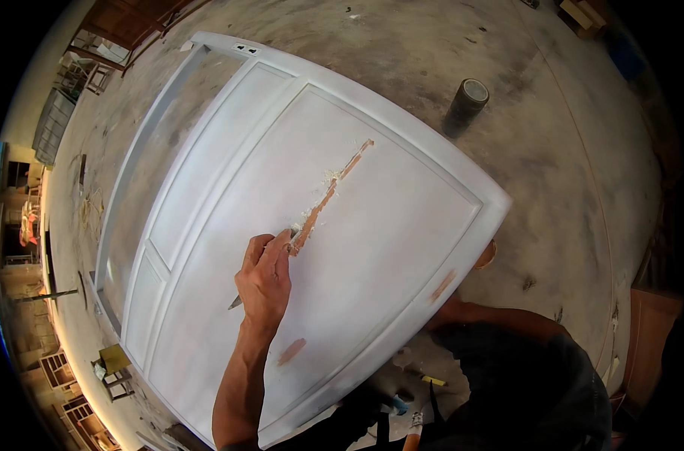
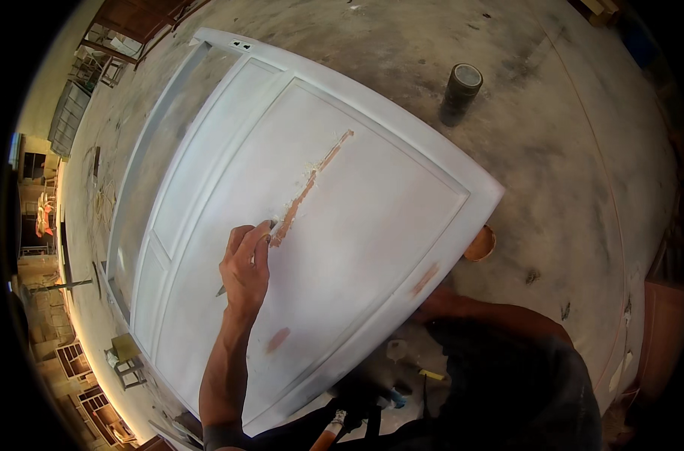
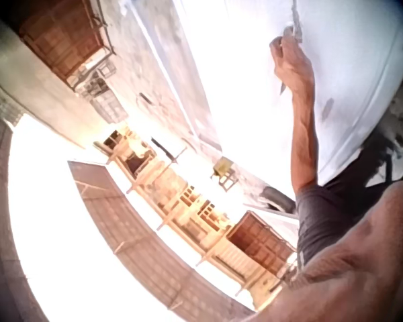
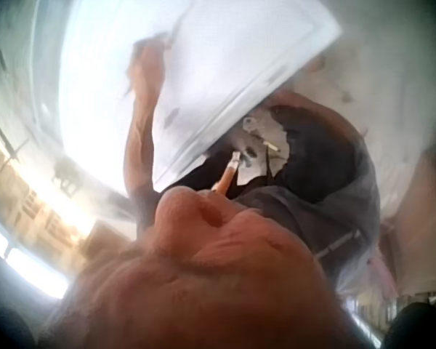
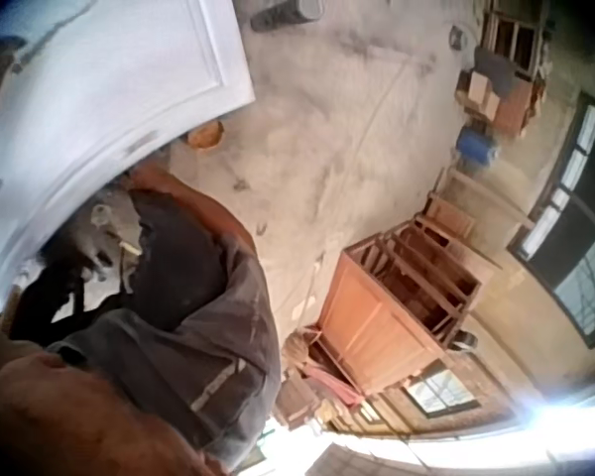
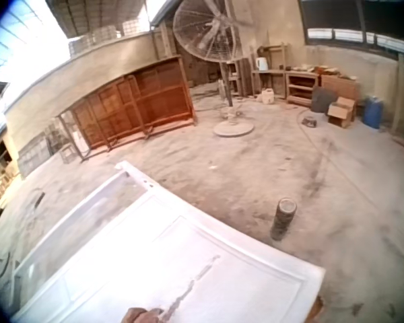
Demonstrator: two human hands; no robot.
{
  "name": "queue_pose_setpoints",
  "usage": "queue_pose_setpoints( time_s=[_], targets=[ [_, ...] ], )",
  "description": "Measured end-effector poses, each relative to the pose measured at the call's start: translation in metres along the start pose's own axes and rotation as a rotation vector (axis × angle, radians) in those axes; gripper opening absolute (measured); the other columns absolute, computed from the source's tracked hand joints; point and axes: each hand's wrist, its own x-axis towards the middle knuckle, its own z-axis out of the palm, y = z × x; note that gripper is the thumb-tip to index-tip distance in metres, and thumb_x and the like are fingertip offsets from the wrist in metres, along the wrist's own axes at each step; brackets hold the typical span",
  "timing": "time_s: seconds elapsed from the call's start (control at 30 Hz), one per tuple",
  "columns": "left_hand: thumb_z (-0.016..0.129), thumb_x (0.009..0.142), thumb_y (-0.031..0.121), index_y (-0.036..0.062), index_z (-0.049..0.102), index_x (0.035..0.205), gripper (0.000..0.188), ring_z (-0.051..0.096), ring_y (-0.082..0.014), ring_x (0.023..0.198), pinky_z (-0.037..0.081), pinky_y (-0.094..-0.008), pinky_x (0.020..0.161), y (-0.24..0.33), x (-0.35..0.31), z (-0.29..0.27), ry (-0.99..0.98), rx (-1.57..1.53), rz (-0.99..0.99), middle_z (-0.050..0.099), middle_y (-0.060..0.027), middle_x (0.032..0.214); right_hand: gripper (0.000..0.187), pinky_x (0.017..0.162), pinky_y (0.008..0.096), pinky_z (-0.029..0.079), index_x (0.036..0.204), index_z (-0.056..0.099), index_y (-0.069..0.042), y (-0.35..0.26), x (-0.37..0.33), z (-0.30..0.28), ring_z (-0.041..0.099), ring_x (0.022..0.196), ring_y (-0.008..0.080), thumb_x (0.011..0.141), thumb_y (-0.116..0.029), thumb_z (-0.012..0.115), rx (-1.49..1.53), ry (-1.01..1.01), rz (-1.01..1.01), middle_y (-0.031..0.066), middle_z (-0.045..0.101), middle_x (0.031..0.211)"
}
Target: The person applies a white adhesive to a damaged area on a white door panel, then uses a utility knife to scrape and spread the material. They wipe the area with a cloth and repeat the application and scraping process on multiple spots.
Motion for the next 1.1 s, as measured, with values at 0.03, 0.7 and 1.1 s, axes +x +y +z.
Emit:
queue_pose_setpoints(
  time_s=[0.03,0.7,1.1],
  targets=[
    [0.07,0.088,-0.006,0.0096,0.075,0.113,0.03,0.068,-0.023,0.074,0.054,-0.0345,0.054,-0.001,-0.002,-0.002,-0.004,0.031,0.013,0.068,-0.0072,0.098,0.05,0.112,0.054,0.042,0.136,0.063,-0.008,0.0,0.002,0.002,0.055,0.128,0.0397,0.089,-0.02,0.073,0.008,0.0,-0.003,0.0201,0.06,0.138],
    [0.072,0.088,0.0,0.0093,0.076,0.109,0.024,0.065,-0.019,0.082,0.051,-0.0355,0.05,-0.002,0.002,0.022,-0.048,0.247,0.127,0.061,-0.0022,0.095,0.065,0.118,0.0668,0.018,0.143,0.061,-0.014,0.009,-0.01,0.021,0.039,0.142,0.0419,0.084,-0.038,0.075,-0.116,0.029,0.114,0.0171,0.052,0.15],
    [0.07,0.085,-0.004,0.0106,0.075,0.11,0.03,0.066,-0.0188,0.084,0.052,-0.0351,0.05,0.001,0.025,0.035,-0.075,0.226,0.175,0.061,-0.0018,0.097,0.053,0.118,0.0549,0.035,0.139,0.061,-0.006,0.002,0.0,0.004,0.051,0.134,0.0407,0.09,-0.022,0.072,-0.061,0.018,-0.008,0.0207,0.057,0.143]
  ],
)
